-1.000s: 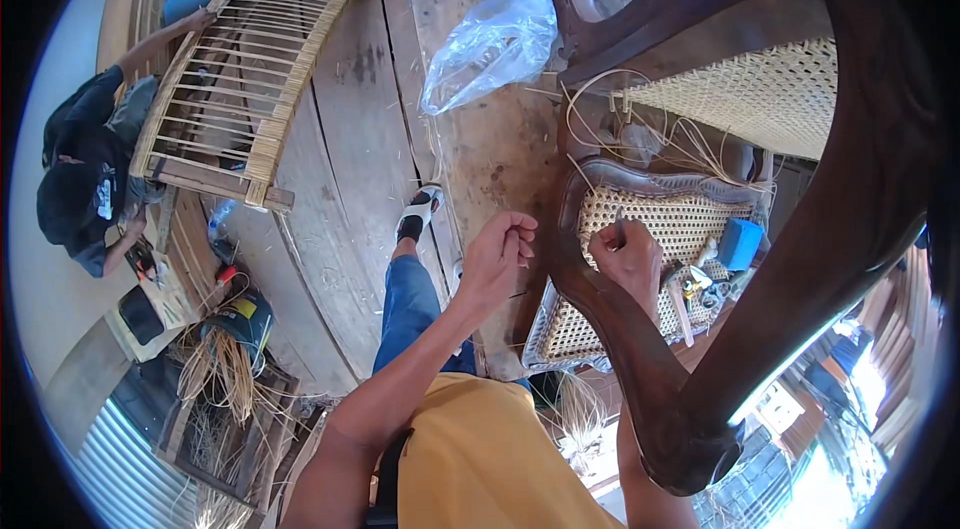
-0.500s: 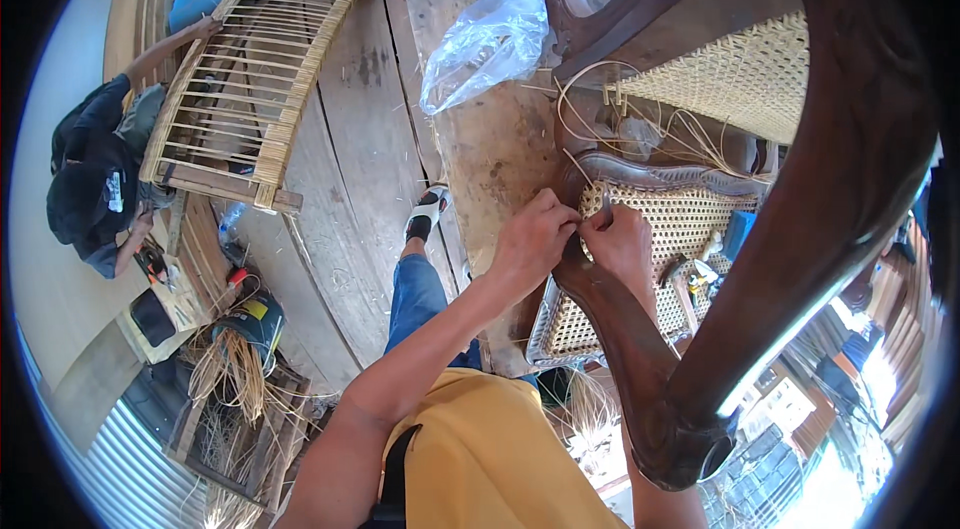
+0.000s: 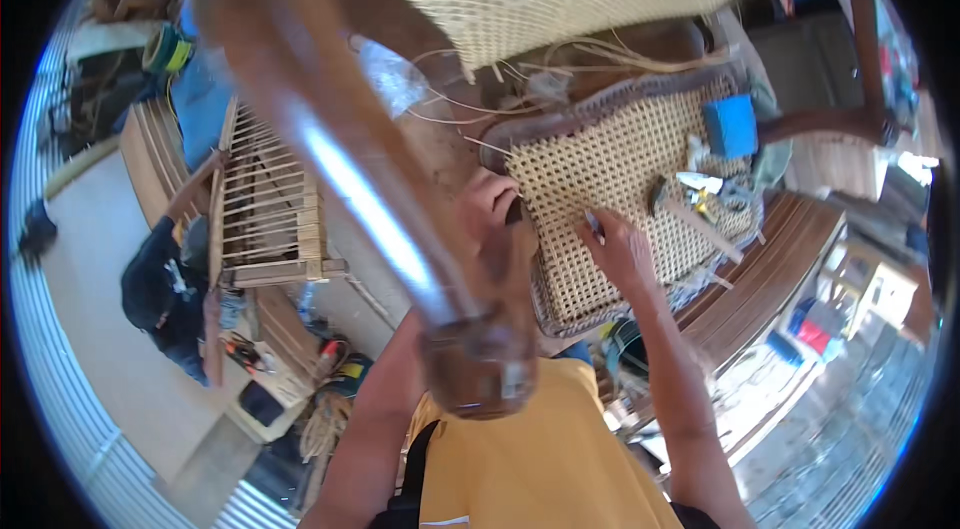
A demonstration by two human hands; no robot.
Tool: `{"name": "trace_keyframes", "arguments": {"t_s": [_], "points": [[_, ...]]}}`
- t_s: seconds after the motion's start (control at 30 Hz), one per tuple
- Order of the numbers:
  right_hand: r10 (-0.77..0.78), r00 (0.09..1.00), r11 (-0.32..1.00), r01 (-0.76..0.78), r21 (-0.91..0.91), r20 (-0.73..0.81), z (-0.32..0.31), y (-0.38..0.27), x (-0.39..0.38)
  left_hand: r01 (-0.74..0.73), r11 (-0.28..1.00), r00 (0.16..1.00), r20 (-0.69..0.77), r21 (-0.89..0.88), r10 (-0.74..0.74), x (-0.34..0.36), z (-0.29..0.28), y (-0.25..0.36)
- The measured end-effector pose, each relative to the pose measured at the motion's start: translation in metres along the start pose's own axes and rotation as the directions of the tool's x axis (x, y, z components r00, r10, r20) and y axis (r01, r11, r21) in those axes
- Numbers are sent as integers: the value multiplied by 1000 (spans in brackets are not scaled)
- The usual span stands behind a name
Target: Weaving natural cane strips into the wooden frame of a chair seat.
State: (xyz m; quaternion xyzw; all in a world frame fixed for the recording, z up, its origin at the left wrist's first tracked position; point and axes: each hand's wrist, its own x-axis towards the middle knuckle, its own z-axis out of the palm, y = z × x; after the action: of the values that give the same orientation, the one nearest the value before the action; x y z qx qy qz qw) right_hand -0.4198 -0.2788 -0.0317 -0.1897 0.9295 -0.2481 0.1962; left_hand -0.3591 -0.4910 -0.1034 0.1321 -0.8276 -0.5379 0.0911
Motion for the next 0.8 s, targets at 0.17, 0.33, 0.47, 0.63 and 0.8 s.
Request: {"name": "trace_keyframes", "arguments": {"t_s": [0.17,0.33,0.47,0.63,0.8], "points": [[-77,991,997,78,-6,110,5,19,6,-20,990,999,45,139,14,7,-19,7],[-144,982,986,133,101,118,-5,46,0,78,981,992,82,179,-94,7,-23,10],[-157,982,977,139,161,101,-10,59,-5,52,983,995,73,174,-65,5,-20,11],[-58,977,980,17,196,205,-16,68,-8,-28,969,996,84,246,8,7,-24,17],[-10,962,953,-73,294,274,-21,70,-4,-9,971,998,68,237,-8,9,-25,18]]}}
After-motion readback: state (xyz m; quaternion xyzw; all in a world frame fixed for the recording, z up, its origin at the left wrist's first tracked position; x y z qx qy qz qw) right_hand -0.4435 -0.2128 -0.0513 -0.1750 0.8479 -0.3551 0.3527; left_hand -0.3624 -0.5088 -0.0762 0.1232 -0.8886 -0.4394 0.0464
